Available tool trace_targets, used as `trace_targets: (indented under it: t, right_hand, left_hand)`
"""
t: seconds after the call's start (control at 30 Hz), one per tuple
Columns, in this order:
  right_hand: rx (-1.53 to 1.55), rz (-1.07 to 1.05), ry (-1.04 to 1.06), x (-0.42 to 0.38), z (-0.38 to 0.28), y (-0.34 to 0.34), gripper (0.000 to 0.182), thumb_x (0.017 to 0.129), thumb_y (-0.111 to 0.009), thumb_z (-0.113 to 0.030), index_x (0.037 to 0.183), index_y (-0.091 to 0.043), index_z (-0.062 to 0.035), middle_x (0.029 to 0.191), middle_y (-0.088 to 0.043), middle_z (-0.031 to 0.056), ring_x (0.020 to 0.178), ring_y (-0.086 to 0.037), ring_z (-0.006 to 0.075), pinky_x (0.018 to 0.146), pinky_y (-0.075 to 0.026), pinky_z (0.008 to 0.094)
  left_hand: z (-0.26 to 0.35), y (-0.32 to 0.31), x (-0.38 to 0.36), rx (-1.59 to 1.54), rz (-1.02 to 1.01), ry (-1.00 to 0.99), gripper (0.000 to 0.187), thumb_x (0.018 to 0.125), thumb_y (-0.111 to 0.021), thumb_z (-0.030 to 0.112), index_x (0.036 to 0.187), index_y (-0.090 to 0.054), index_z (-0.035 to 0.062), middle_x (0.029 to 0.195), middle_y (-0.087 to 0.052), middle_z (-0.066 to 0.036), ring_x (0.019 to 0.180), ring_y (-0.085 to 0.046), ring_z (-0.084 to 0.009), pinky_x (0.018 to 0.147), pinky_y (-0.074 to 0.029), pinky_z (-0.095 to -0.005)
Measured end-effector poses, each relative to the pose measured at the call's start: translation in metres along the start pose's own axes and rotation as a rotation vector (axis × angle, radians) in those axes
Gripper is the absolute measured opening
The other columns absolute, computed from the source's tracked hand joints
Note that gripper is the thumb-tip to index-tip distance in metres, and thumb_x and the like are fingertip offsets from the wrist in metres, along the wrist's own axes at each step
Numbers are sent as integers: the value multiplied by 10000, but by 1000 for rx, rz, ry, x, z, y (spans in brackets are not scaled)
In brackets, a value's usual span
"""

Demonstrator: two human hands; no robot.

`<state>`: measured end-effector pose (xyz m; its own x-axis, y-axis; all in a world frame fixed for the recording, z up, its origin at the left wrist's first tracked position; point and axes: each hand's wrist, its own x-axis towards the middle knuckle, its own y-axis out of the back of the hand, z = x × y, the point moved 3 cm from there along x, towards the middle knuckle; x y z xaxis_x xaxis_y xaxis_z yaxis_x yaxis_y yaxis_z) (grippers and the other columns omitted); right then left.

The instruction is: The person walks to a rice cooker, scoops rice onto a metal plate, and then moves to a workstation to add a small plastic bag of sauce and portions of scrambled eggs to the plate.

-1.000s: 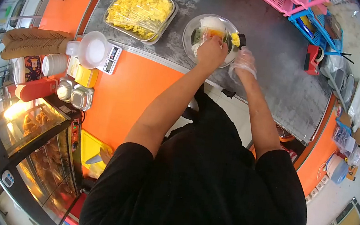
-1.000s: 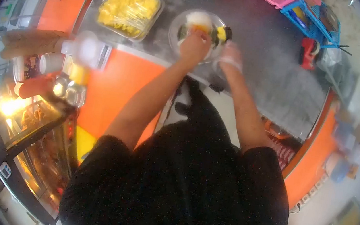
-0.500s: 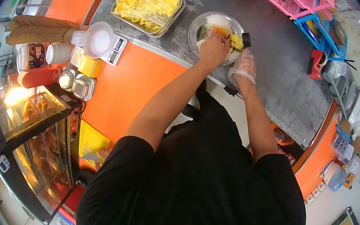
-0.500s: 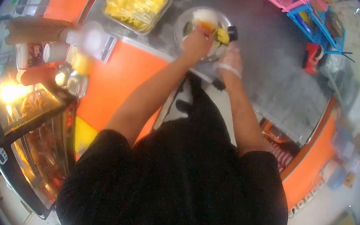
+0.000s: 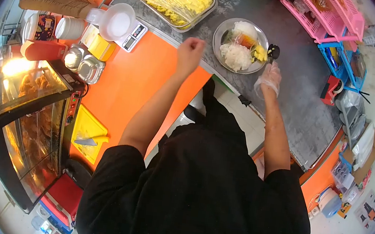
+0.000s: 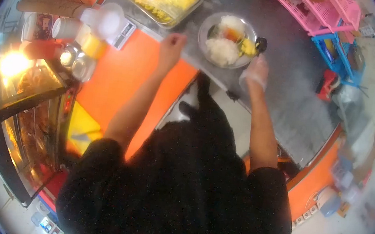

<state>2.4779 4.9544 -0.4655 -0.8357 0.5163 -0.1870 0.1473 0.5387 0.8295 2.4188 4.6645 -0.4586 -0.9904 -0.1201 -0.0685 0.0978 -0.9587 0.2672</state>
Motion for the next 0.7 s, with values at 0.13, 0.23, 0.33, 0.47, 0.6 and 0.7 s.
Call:
trace_targets:
  t: [0.13, 0.23, 0.33, 0.47, 0.6, 0.7]
  right_hand:
    - [-270, -70, 82, -2, -11, -8, 364, 892, -405, -213, 1190, -482, -18, 1047, -557, 260, 981, -547, 420, 853, -439, 463]
    - [-259, -2, 163, 1, -7, -14, 380, 893, -401, -250, 1191, -483, -30, 1027, -562, 256, 966, -548, 432, 841, -435, 482]
    - [-28, 155, 186, 11, 1, -13, 360, 882, -451, -266, 1145, -503, -26, 946, -577, 211, 878, -579, 354, 756, -465, 428]
    - [155, 173, 337, 42, 14, -43, 206, 865, -540, -252, 991, -560, -91, 737, -527, 25, 609, -513, 98, 507, -422, 209]
    - [771, -342, 36, 4, -107, -61, 120, 870, -544, -196, 970, -548, -131, 656, -437, -53, 537, -405, 11, 433, -324, 140]
    - [505, -340, 299, 14, -149, -137, 184, 834, -578, -240, 919, -576, -77, 648, -516, 6, 554, -494, 107, 478, -417, 240]
  left_hand:
    - [-21, 47, -9, -49, 196, 147, 191, 836, -607, 174, 805, -619, -14, 663, -562, -6, 603, -468, -65, 549, -395, -234]
    - [-40, 60, -19, -134, 233, 229, 189, 840, -602, 174, 828, -614, -15, 686, -565, -6, 625, -475, -67, 567, -395, -227]
    - [-47, 71, -24, -135, 232, 254, 183, 840, -600, 170, 848, -616, -12, 699, -574, -10, 629, -484, -67, 571, -401, -227]
    - [-58, 87, -14, -121, 259, 280, 180, 837, -600, 167, 861, -620, -10, 736, -601, -30, 661, -522, -81, 600, -426, -232]
    - [-71, 88, 18, -114, 231, 218, 208, 827, -575, 165, 899, -616, -26, 793, -637, -84, 732, -587, -139, 667, -461, -271]
    - [-66, 89, 52, -67, 315, 162, 265, 821, -547, 184, 960, -600, -35, 857, -647, -134, 808, -614, -211, 726, -472, -312]
